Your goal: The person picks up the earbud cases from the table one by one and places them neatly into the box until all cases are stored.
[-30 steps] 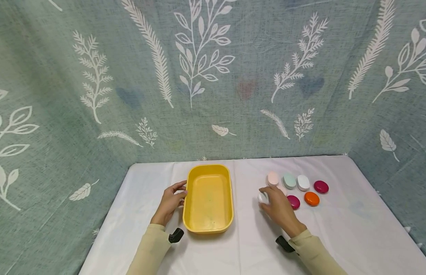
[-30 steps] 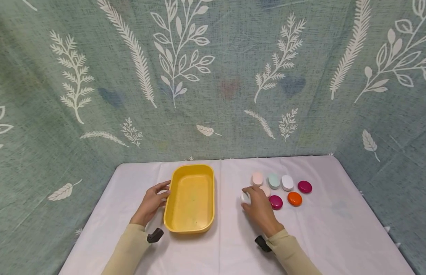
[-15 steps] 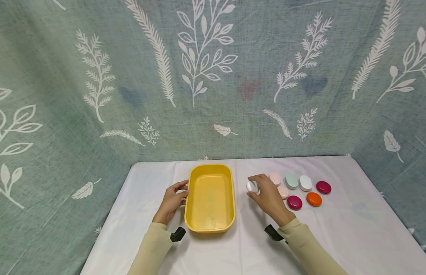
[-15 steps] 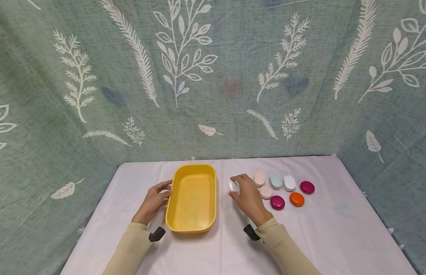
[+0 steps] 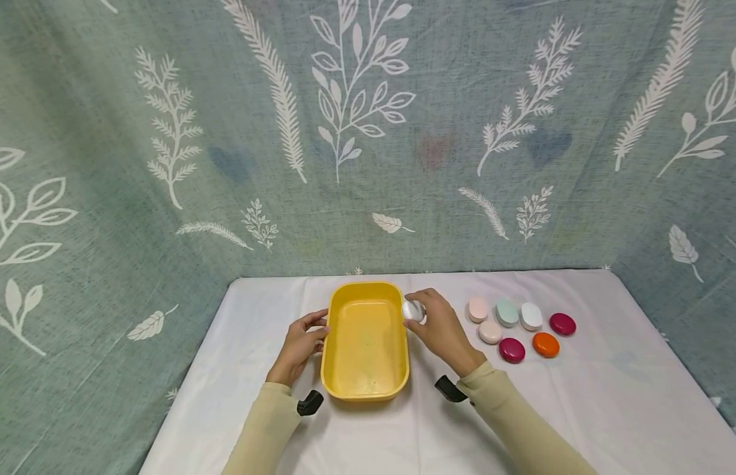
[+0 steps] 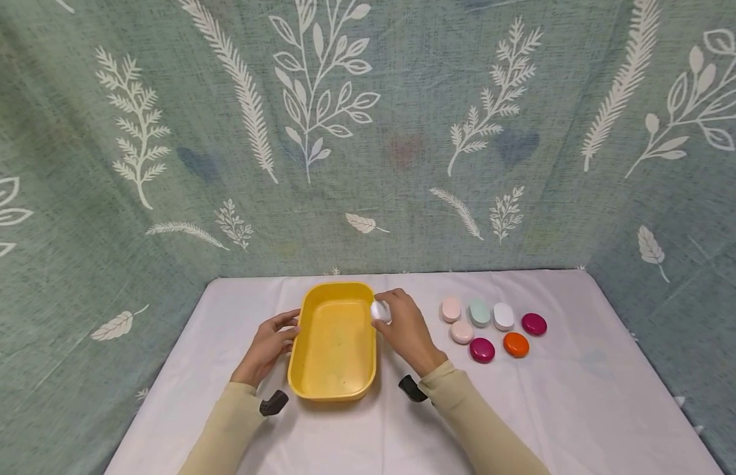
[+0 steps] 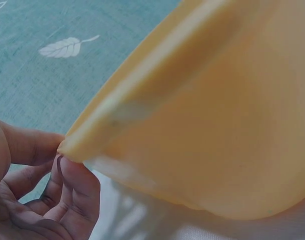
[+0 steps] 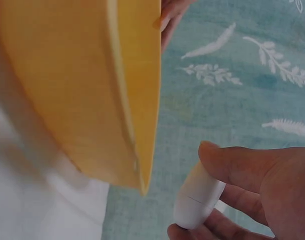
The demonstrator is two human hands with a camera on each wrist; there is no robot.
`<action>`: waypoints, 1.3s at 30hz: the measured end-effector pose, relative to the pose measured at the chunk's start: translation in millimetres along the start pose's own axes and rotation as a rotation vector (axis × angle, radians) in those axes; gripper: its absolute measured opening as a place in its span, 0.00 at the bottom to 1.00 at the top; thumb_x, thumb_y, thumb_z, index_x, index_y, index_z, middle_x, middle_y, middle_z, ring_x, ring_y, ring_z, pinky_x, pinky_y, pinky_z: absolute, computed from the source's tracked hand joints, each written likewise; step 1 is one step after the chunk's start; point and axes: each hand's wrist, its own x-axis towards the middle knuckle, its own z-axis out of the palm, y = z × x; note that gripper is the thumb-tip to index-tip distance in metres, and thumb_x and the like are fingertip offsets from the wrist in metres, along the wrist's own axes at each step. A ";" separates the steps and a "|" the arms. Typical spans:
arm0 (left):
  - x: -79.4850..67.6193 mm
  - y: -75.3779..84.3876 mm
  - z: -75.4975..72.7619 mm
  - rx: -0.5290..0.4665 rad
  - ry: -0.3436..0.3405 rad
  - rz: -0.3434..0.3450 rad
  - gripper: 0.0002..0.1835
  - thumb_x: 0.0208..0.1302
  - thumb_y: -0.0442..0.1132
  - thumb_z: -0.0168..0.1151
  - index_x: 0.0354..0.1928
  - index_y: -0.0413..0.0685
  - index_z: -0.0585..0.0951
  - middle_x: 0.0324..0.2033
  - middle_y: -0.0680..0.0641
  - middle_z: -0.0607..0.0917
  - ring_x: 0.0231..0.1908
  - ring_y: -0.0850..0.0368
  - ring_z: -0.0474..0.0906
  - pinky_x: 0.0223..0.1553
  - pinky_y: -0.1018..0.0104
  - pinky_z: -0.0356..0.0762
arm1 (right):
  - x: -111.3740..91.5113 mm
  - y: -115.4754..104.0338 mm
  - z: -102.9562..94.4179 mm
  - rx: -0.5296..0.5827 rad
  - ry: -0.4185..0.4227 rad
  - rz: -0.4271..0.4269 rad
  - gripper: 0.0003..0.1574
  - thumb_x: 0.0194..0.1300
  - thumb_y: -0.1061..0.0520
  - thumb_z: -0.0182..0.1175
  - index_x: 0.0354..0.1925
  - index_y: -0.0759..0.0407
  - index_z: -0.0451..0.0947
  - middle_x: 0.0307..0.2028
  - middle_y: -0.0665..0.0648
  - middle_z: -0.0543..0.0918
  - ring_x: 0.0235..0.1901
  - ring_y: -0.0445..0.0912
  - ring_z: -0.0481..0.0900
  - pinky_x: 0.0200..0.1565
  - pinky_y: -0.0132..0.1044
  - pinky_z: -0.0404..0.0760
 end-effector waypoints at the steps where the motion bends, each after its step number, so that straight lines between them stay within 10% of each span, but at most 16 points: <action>1: -0.1 -0.1 0.0 -0.002 0.002 0.000 0.25 0.75 0.27 0.59 0.73 0.37 0.75 0.56 0.35 0.76 0.27 0.59 0.75 0.27 0.71 0.78 | 1.6 -1.9 1.6 0.003 -0.006 -0.002 0.30 0.58 0.65 0.79 0.59 0.65 0.84 0.54 0.64 0.83 0.42 0.52 0.80 0.44 0.45 0.81; 39: 1.5 -2.6 -0.3 -0.019 0.006 -0.003 0.25 0.74 0.27 0.58 0.71 0.40 0.77 0.55 0.36 0.77 0.27 0.58 0.76 0.27 0.71 0.78 | 46.4 -30.3 65.4 0.077 -0.122 -0.005 0.27 0.63 0.64 0.77 0.59 0.68 0.84 0.58 0.66 0.84 0.59 0.61 0.81 0.58 0.54 0.83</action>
